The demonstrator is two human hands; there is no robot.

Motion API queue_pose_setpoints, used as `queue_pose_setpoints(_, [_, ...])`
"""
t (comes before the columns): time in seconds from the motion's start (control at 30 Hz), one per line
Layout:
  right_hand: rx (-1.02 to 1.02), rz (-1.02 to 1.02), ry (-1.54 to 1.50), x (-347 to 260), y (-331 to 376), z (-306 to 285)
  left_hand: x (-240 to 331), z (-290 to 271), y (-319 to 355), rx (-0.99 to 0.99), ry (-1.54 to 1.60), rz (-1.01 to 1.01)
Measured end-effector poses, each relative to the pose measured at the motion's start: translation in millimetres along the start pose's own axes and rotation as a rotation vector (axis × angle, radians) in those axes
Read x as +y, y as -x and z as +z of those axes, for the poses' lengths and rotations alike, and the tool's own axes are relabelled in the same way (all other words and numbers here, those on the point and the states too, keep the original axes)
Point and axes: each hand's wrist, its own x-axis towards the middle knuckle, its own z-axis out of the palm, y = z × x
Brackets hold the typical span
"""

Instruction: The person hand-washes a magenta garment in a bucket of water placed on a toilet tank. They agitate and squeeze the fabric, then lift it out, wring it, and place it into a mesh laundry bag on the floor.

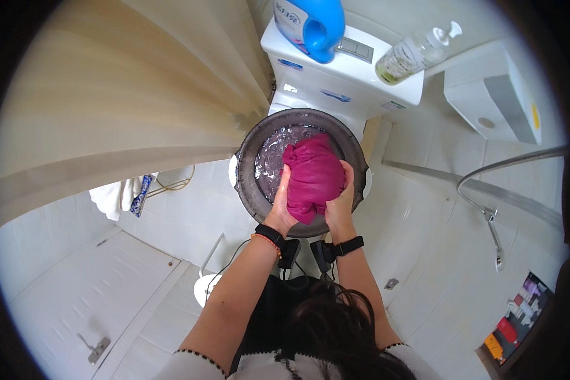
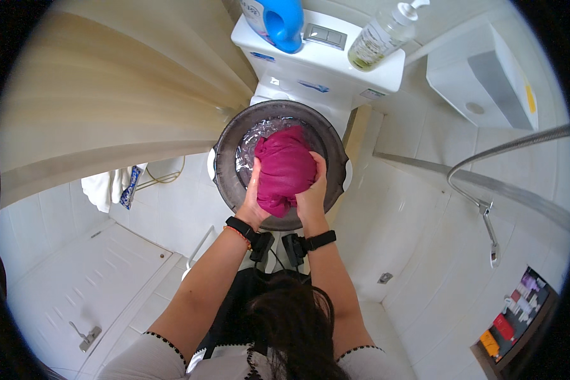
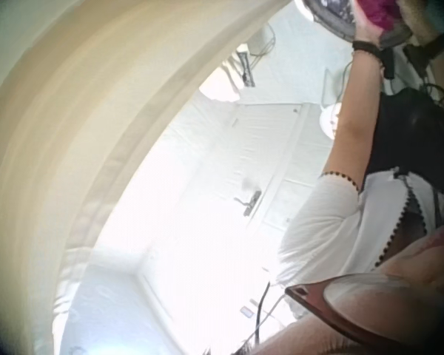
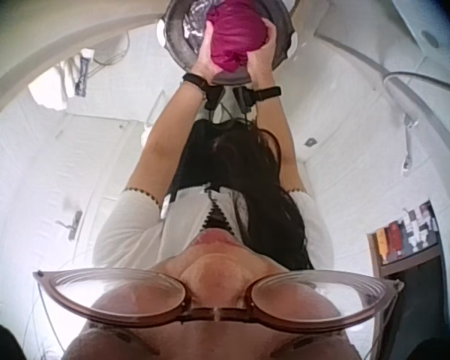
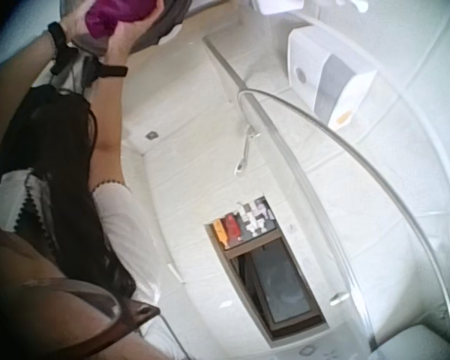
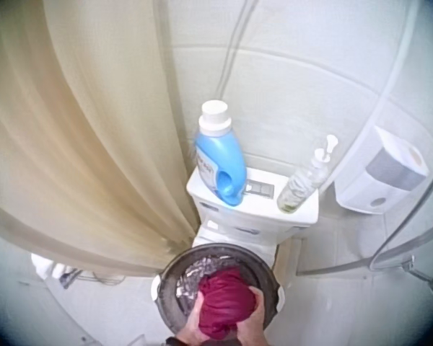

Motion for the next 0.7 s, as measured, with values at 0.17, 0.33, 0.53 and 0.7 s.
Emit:
queue_pose_setpoints(0.17, [-0.022, 0.109, -0.273, 4.7, -2.4, -10.9, 1.1, -1.1, -3.5, -0.042, -0.018, -0.092])
queue_pose_setpoints(0.33, [-0.052, 0.162, -0.42, 22.3, -15.3, -28.9, -5.1, 4.3, -22.9, 0.055, -0.077, 0.012])
queue_pose_setpoints(0.53, [0.017, 0.28, -0.542, 40.7, -16.0, -34.3, -3.7, 15.7, -34.4, 0.137, -0.174, 0.177])
queue_pose_setpoints(0.7, [-0.033, 0.332, -0.688, 44.7, -14.9, -29.8, -2.1, 20.1, -35.5, 0.283, -0.302, 0.299])
